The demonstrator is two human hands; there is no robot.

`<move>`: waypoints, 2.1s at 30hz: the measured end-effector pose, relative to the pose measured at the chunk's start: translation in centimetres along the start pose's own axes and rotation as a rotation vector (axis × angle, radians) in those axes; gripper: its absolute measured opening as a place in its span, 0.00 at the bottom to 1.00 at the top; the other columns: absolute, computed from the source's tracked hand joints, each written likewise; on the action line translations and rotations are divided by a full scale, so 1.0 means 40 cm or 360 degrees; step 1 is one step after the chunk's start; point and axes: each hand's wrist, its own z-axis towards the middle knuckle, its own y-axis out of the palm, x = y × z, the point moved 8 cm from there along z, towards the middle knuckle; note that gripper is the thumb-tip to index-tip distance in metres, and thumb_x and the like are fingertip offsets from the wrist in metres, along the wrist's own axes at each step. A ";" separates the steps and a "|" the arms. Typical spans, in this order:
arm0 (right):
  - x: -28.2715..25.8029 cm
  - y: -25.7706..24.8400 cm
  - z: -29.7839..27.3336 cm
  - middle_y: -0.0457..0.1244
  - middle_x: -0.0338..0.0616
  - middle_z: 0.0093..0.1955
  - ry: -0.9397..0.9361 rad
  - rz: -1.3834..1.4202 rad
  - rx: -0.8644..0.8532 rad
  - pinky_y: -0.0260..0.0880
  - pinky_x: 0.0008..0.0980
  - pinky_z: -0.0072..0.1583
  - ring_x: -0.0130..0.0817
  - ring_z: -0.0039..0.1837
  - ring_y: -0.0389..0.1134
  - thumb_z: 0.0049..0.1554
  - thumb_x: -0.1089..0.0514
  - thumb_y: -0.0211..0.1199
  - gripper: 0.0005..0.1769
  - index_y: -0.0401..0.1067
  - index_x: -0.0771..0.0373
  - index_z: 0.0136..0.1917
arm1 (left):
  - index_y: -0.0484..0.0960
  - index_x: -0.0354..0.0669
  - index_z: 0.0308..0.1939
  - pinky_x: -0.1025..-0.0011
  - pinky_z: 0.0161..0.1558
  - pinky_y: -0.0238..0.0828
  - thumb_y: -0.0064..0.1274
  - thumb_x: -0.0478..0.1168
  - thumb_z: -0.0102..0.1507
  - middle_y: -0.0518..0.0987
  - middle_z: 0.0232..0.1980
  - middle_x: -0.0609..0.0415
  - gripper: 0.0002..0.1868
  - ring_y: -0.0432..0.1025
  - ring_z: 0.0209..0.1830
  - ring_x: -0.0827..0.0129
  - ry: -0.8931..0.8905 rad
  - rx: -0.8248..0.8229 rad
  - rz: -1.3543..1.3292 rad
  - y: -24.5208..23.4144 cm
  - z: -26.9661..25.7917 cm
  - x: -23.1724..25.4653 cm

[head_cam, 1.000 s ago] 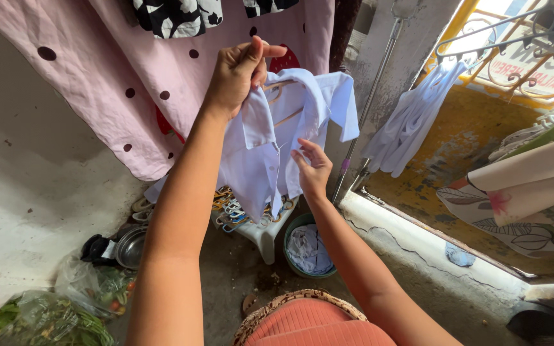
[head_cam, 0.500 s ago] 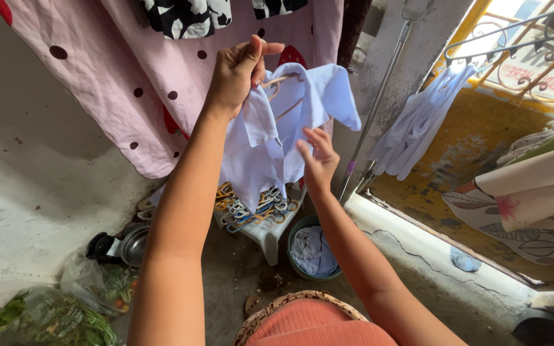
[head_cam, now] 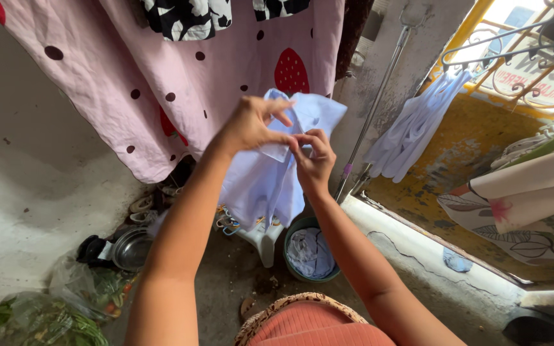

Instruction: The person retrieves wet clothes from a bucket, places them on hangers, and hangs them on a drying rack. The person handles several shirts and a pair of shorts, using a long pole to reach the upper rack.

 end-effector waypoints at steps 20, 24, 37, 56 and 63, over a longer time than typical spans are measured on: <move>0.173 -0.024 -0.056 0.71 0.50 0.50 0.0753 0.0694 0.0263 0.75 0.29 0.57 0.30 0.52 0.73 0.53 0.77 0.68 0.32 0.68 0.71 0.70 | 0.85 0.35 0.30 0.66 0.36 0.73 0.66 0.44 0.55 0.85 0.30 0.47 0.13 0.78 0.29 0.66 -0.1063 -0.0055 0.0116 0.100 -0.109 -0.236; 0.164 -0.005 -0.069 0.71 0.51 0.50 0.0700 0.0770 0.0273 0.76 0.30 0.56 0.31 0.51 0.72 0.52 0.77 0.69 0.31 0.69 0.73 0.69 | 0.84 0.35 0.30 0.69 0.31 0.68 0.66 0.42 0.57 0.79 0.25 0.53 0.12 0.70 0.25 0.75 -0.1088 0.0140 -0.0143 0.134 -0.132 -0.263; 0.191 -0.003 -0.102 0.71 0.59 0.51 0.0827 0.0894 0.0352 0.75 0.31 0.57 0.35 0.52 0.74 0.52 0.77 0.68 0.29 0.68 0.76 0.67 | 0.84 0.34 0.28 0.72 0.30 0.65 0.64 0.40 0.60 0.78 0.25 0.58 0.12 0.66 0.27 0.78 -0.1222 0.0243 -0.0676 0.201 -0.169 -0.274; 0.085 0.005 -0.075 0.69 0.48 0.47 0.0594 0.0655 -0.0206 0.76 0.30 0.56 0.32 0.51 0.72 0.53 0.76 0.70 0.40 0.60 0.69 0.76 | 0.86 0.36 0.36 0.74 0.33 0.67 0.66 0.38 0.60 0.82 0.33 0.57 0.07 0.71 0.30 0.76 -0.1342 0.0097 -0.1297 0.256 -0.265 -0.354; 0.017 0.017 -0.074 0.71 0.49 0.49 0.0218 0.0207 -0.0231 0.77 0.32 0.59 0.33 0.54 0.74 0.54 0.75 0.70 0.34 0.61 0.68 0.71 | 0.83 0.38 0.28 0.76 0.26 0.60 0.65 0.32 0.60 0.76 0.28 0.62 0.07 0.65 0.24 0.80 -0.1400 0.0581 -0.1374 0.284 -0.301 -0.402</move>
